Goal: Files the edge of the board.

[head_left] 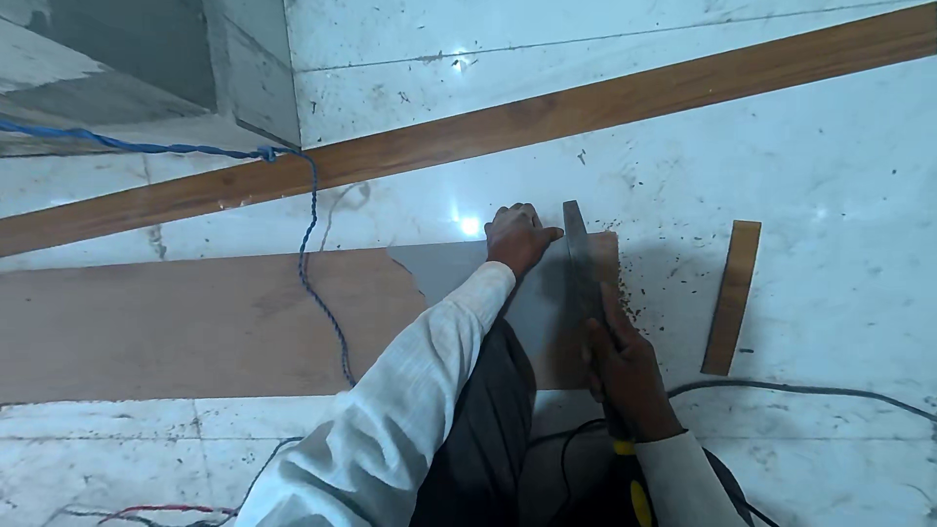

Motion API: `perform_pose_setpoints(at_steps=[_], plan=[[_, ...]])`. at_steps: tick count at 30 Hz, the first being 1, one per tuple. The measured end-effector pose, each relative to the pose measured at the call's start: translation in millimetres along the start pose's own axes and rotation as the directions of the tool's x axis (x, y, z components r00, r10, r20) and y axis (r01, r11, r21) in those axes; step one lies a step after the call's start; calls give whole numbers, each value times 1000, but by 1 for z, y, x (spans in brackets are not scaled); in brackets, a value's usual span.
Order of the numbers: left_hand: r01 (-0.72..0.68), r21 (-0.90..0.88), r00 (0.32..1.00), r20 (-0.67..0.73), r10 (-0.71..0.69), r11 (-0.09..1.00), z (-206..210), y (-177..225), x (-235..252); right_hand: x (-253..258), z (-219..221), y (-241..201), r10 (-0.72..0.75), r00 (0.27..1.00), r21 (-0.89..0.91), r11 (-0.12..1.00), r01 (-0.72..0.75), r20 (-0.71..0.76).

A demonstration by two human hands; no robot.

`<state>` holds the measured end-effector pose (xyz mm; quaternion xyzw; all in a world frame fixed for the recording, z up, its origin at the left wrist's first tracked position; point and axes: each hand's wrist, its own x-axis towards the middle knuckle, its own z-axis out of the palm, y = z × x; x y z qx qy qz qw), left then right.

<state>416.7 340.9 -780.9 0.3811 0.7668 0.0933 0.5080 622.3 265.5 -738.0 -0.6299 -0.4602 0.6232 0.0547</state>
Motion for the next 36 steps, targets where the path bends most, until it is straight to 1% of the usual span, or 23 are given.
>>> perform_pose_setpoints(at_steps=[7, 9, 15, 19, 23, 26, 29, 33, 35, 36], plan=[[-4, 33, 1000, 9, 3, 999, 1, -1, 3, 0, 1, -2, 30, 999, 34, 999, -30, 19], [-1, 31, 1000, 9, 1, 1000, 0, -1, 3, 0, 1, -3, 25, 1000, 20, 999, -25, 16], [-2, 28, 1000, -2, 2, 1000, 1, -1, 3, -2, 4, -6, 20, 1000, -75, 997, -21, -14], [-26, 30, 1000, -8, 27, 999, 1, -3, 3, -1, 4, -1, -14, 1000, -128, 992, 11, -25], [-26, 53, 1000, 2, 26, 998, 2, -5, 3, -3, 7, 2, -21, 998, -196, 981, 10, -52], [-40, 60, 999, -6, 41, 997, 2, -6, 3, -2, 11, -2, -44, 996, -300, 954, 17, -84], [-74, 72, 997, -24, 76, 995, 1, -11, 2, -1, 13, 1, -114, 989, -372, 925, 72, -93], [-87, 85, 994, -55, 92, 993, 7, -12, -2, -4, 7, -2, -91, 993, -400, 915, 51, -81], [-98, 85, 992, -72, 104, 992, 2, -11, 4, 7, 9, -7, -160, 983, -465, 879, 103, -84], [-96, 93, 993, -61, 101, 991, 1, -12, 3, 11, 10, -10, -172, 982, -498, 860, 111, -78]])
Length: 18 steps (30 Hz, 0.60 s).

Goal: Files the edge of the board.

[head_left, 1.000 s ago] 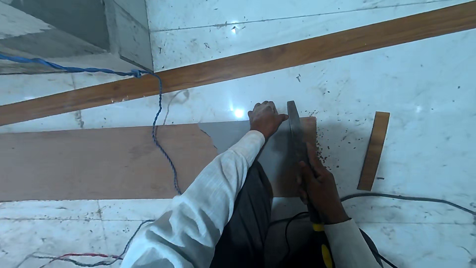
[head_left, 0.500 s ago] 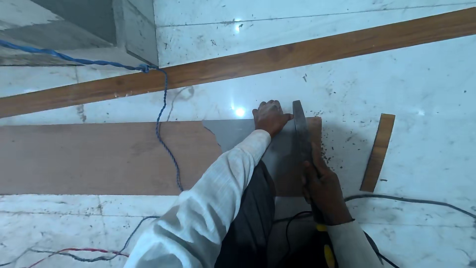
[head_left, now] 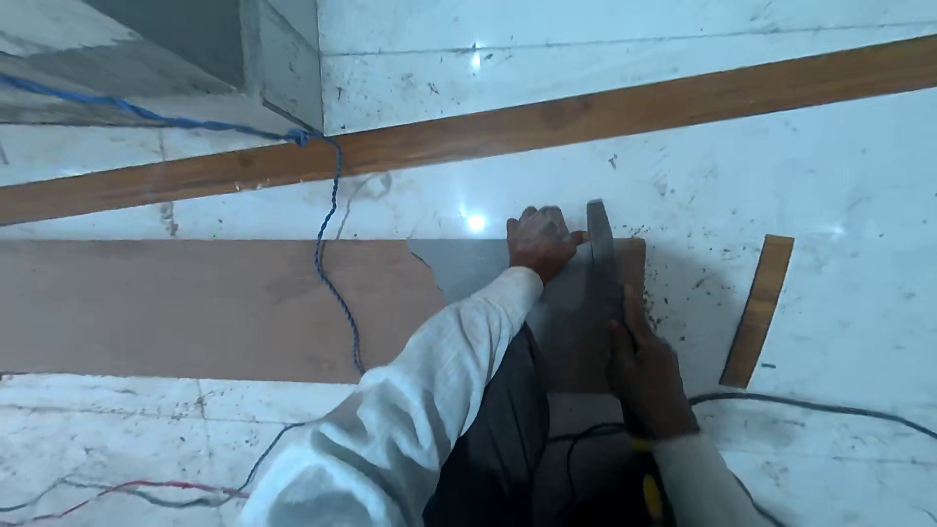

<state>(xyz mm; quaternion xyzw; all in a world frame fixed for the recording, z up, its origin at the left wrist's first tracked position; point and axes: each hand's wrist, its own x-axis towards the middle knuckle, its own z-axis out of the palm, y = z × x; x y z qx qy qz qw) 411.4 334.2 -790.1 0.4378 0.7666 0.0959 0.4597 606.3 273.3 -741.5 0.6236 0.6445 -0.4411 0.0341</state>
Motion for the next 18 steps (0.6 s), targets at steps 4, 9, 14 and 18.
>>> perform_pose_setpoints(at_steps=[4, 9, 14, 18], plan=[[-2, -1, 1000, -6, 2, 1000, 6, 2, -4, 5, -2, -2, -6, 1000, -15, 1000, 6, -10], [1, -16, 1000, 5, -1, 1000, 4, -1, -1, -3, 4, -4, -2, 999, -70, 998, 0, -35], [12, -3, 1000, 6, -12, 1000, 3, 4, -3, -1, 5, -4, -58, 996, -68, 996, 53, -69], [23, 0, 1000, 13, -23, 1000, 5, 1, -2, 4, 10, 3, -99, 991, -98, 991, 91, -86]])
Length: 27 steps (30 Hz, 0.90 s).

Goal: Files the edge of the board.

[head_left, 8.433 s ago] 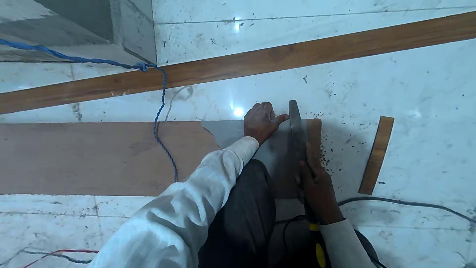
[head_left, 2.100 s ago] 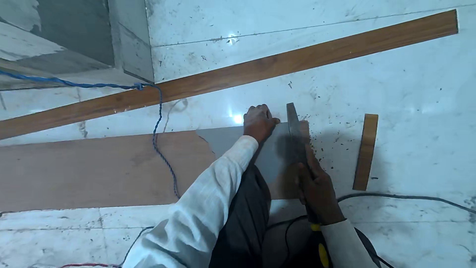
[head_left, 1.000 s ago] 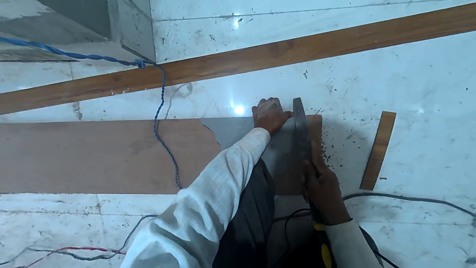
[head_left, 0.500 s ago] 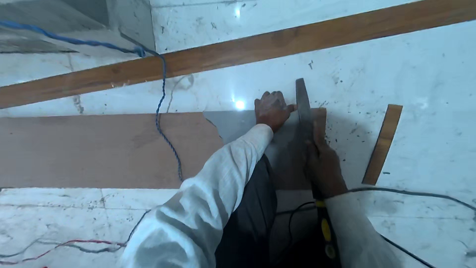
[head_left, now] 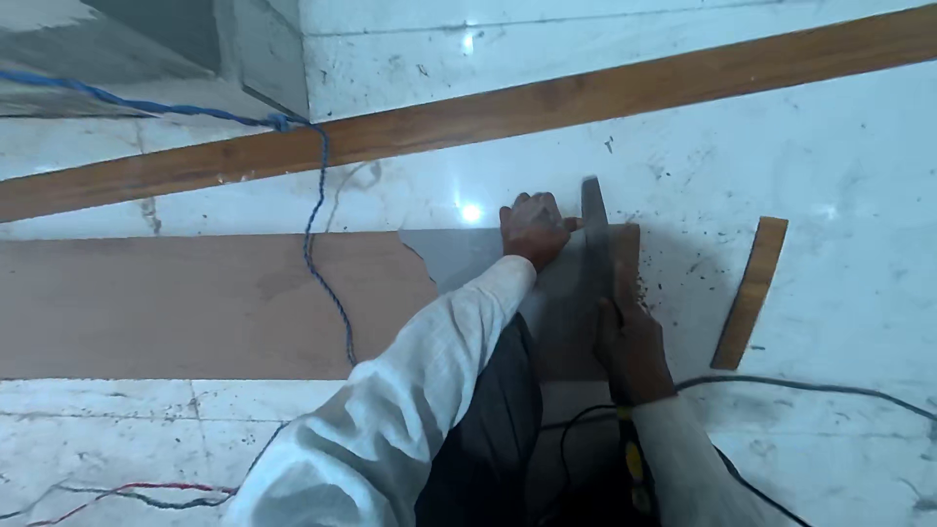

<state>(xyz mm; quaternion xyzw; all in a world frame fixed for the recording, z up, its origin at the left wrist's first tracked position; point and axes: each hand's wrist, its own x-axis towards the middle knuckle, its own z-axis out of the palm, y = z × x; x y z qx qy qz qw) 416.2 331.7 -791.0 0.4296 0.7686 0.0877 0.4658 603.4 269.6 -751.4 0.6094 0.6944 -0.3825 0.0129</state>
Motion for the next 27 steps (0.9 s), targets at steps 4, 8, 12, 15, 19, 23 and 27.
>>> perform_pose_setpoints(at_steps=[4, 8, 12, 15, 19, 23, 27], plan=[[16, -4, 1000, -19, -16, 1000, -3, 4, 0, 19, -16, -9, 127, 985, 174, 974, -146, 116], [37, -34, 999, 10, -37, 999, 0, 1, 1, -12, -23, 6, 191, 961, 462, 847, -263, 199], [31, -64, 999, -3, -31, 997, -2, 3, 1, -13, -23, 8, 195, 952, 516, 805, -292, 235], [52, -78, 999, -3, -53, 996, -3, 4, 1, -14, -22, 9, 210, 946, 534, 785, -314, 247], [91, -67, 996, 3, -92, 994, -1, 10, 4, -15, -21, 12, 213, 941, 556, 764, -328, 263], [101, -40, 995, 4, -101, 994, -1, 11, 5, -14, -19, 12, 200, 943, 553, 770, -318, 264], [81, -58, 997, -1, -81, 995, 0, 9, 4, -14, -19, 11, 204, 944, 522, 793, -314, 258]])
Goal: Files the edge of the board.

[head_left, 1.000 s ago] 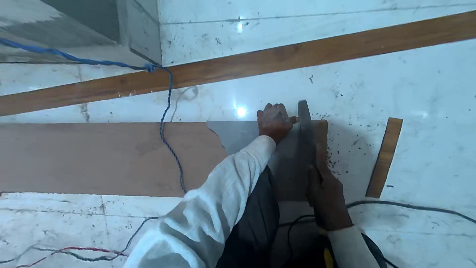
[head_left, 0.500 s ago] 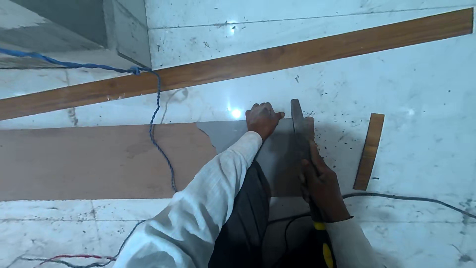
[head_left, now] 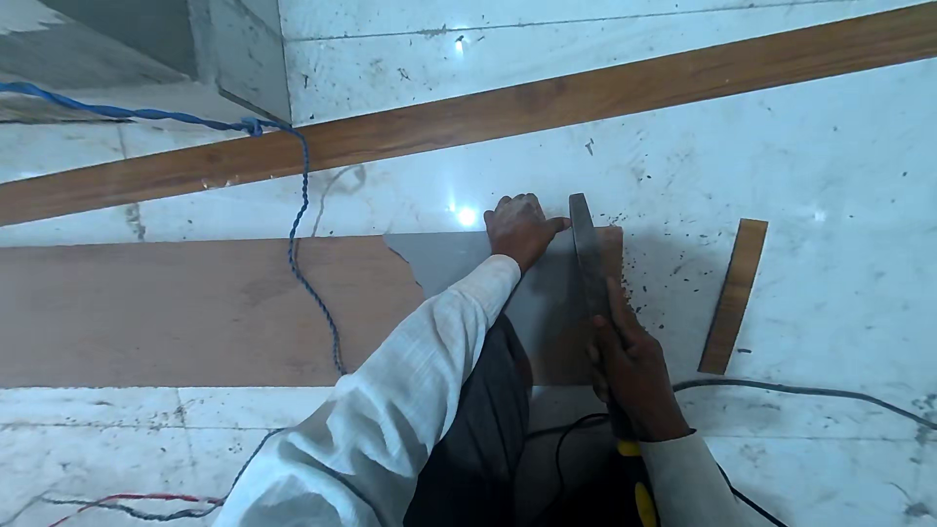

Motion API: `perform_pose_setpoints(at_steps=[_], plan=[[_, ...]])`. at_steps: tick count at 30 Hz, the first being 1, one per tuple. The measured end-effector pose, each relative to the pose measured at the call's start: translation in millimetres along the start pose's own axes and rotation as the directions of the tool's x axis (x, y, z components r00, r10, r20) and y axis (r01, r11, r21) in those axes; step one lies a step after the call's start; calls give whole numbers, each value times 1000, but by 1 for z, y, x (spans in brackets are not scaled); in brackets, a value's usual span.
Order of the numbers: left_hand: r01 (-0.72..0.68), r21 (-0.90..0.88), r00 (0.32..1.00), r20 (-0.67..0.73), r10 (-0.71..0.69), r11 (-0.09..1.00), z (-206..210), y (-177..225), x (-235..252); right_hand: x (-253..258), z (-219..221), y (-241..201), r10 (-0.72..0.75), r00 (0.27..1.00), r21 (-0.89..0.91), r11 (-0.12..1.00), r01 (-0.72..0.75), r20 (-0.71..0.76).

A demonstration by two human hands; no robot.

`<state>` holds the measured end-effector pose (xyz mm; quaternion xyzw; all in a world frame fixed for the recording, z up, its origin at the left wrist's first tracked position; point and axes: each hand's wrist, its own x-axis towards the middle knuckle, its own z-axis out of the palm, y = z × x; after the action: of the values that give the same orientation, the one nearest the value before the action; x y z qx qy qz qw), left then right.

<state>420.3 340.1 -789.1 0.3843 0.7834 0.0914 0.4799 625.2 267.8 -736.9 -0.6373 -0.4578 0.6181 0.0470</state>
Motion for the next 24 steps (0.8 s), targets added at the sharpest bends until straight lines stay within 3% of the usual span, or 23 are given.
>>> perform_pose_setpoints(at_steps=[10, 17, 24], plan=[[0, 15, 1000, 18, 0, 1000, -3, 0, 1, 1, 4, 2, -28, 999, -136, 990, 25, -20], [-39, 33, 999, 5, 38, 999, -4, -3, 1, 10, 14, -4, -235, 966, -478, 864, 158, -106], [-70, 33, 998, 3, 70, 997, -3, -3, -2, -4, 10, 1, -246, 964, -518, 840, 161, -98]])
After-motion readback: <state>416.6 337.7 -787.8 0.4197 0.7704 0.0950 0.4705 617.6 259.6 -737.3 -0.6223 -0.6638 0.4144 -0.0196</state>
